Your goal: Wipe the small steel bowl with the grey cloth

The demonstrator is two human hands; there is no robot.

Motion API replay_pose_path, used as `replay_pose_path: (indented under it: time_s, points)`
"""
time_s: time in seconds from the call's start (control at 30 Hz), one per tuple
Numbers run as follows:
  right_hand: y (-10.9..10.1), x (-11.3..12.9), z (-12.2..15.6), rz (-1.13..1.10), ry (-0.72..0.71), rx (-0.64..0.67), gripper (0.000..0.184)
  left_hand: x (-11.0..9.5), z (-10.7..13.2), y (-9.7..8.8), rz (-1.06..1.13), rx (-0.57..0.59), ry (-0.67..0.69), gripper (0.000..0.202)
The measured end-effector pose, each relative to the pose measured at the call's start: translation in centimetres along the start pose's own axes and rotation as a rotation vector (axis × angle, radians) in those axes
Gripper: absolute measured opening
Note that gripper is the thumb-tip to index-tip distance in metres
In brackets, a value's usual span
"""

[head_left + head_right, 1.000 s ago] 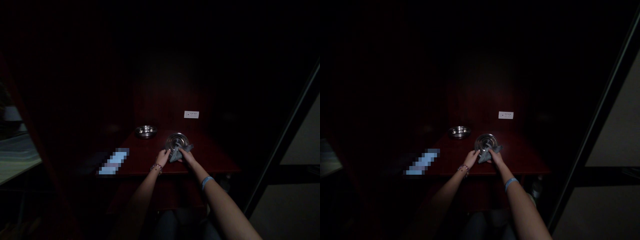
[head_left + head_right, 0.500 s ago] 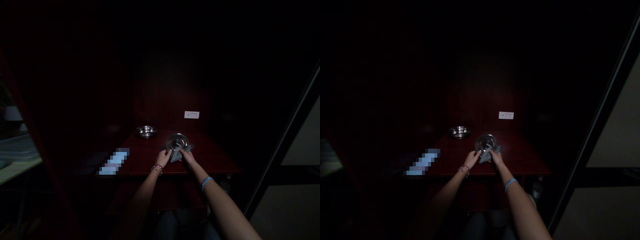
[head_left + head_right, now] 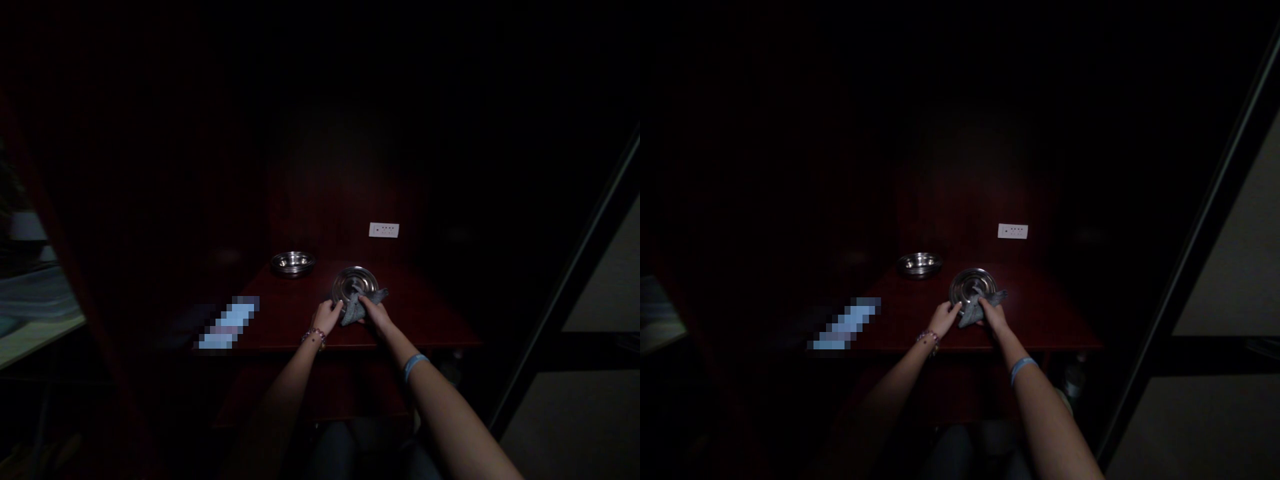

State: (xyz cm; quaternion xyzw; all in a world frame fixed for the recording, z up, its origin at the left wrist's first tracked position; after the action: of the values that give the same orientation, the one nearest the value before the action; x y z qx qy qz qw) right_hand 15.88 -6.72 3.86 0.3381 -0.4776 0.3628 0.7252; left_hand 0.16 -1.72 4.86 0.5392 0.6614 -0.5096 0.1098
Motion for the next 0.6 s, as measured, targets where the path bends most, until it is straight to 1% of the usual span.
replay_pose_path:
  time_s: [0.13,0.3,0.43,0.6]
  points:
    - [-0.1,0.1,0.2,-0.003,0.018,-0.004,0.036,0.3,-0.1,0.2,-0.004,0.004,0.01,0.035]
    - [0.0,0.2,0.3,-0.022,0.012,-0.019,0.034,1.1,-0.4,0.6,0.004,0.021,0.071,0.038]
    - [0.0,0.0,0.0,-0.008,0.001,-0.041,0.032,1.5,-0.6,0.8,-0.011,0.028,0.067,0.04]
    - [-0.1,-0.1,-0.2,0.012,-0.02,-0.059,0.033,1.4,-0.6,0.8,0.001,0.022,0.07,0.039]
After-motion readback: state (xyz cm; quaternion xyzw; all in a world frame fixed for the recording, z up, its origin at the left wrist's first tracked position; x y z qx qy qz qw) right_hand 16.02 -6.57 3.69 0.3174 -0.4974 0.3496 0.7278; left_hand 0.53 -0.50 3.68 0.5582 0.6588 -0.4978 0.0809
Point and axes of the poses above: each hand's wrist, its own z-axis away from the middle knuckle, its own y-axis out of the palm, x = y × z, the point moved 3 cm from there along -z, towards the middle knuckle, and after that the axes turned 11 degrees about y, right-handed, at the moved point
